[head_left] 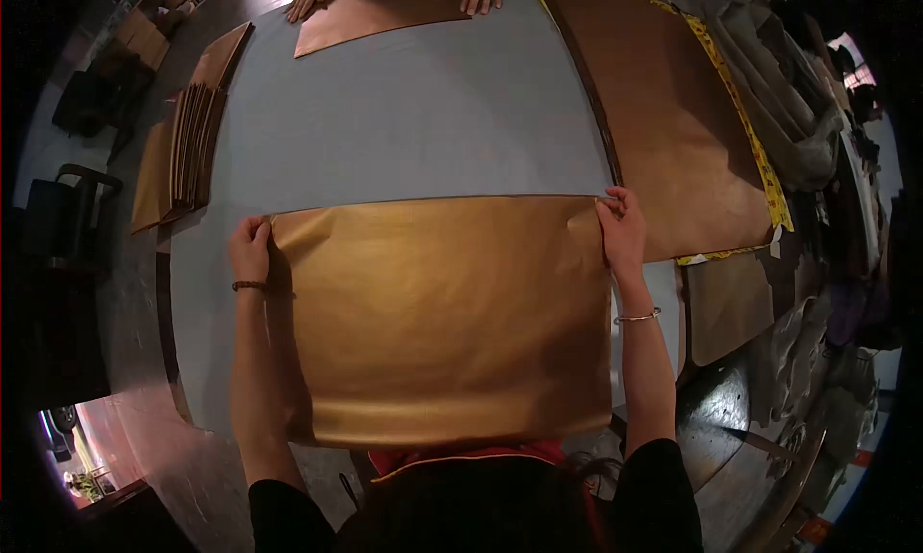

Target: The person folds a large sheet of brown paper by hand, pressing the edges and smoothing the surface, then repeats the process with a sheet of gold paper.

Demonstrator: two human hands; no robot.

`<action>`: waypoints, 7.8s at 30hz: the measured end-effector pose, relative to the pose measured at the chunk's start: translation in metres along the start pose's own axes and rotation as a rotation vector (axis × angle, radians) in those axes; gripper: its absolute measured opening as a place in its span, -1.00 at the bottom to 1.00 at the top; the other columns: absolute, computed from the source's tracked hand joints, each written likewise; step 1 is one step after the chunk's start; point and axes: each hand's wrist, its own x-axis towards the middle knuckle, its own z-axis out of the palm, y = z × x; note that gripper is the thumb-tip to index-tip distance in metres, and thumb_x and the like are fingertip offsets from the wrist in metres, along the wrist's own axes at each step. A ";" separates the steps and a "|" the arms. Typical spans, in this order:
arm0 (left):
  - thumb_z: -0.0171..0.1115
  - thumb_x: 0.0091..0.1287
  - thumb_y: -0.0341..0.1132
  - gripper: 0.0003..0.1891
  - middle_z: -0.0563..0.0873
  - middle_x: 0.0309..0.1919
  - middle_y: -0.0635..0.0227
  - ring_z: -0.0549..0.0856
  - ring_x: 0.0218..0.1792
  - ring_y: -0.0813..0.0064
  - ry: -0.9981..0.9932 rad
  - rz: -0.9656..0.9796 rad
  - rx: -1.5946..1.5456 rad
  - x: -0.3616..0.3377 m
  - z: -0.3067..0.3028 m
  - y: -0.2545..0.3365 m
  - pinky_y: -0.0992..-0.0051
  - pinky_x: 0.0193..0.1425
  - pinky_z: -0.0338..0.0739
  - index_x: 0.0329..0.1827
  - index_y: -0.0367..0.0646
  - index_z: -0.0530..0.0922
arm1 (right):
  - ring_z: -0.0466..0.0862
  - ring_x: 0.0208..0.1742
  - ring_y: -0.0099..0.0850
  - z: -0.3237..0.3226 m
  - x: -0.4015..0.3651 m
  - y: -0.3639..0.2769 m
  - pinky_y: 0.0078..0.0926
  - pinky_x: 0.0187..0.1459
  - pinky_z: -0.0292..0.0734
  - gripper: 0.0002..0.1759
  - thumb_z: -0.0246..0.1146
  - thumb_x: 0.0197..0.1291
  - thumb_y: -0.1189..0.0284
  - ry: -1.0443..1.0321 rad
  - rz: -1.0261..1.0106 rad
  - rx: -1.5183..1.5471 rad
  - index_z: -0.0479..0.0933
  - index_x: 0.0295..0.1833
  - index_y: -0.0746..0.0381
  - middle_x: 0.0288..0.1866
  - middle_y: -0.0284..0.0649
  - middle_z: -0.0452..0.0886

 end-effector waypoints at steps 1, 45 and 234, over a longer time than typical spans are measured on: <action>0.16 0.36 -0.32 -0.80 0.63 -0.42 0.35 0.56 -0.36 0.50 0.030 0.047 0.077 -0.001 0.001 0.003 0.47 -0.21 0.46 -0.23 -0.32 0.58 | 0.62 -0.15 -0.45 0.001 0.000 0.001 -0.49 -0.14 0.52 -0.71 0.23 0.24 0.47 0.020 -0.054 -0.021 0.47 0.07 0.29 -0.17 -0.18 0.64; 0.11 0.40 -0.26 -0.86 0.65 -0.20 0.31 0.64 -0.21 0.19 0.271 0.172 0.479 -0.023 0.020 0.016 0.31 -0.18 0.52 -0.14 -0.08 0.59 | 0.61 -0.37 -0.26 0.013 -0.002 0.007 -0.31 -0.27 0.50 -0.75 0.25 0.20 0.41 0.156 -0.237 -0.323 0.47 -0.03 0.26 -0.37 -0.16 0.60; 0.09 0.32 -0.01 -0.43 0.21 0.47 0.18 0.11 0.50 0.17 -0.375 0.802 0.628 -0.063 0.027 0.064 0.13 0.53 -0.09 0.39 0.07 0.35 | 0.51 0.03 -0.50 -0.092 -0.182 -0.014 -0.51 0.07 0.45 -0.28 0.29 0.17 0.52 -0.247 0.433 0.340 0.10 0.38 0.18 0.05 -0.26 0.46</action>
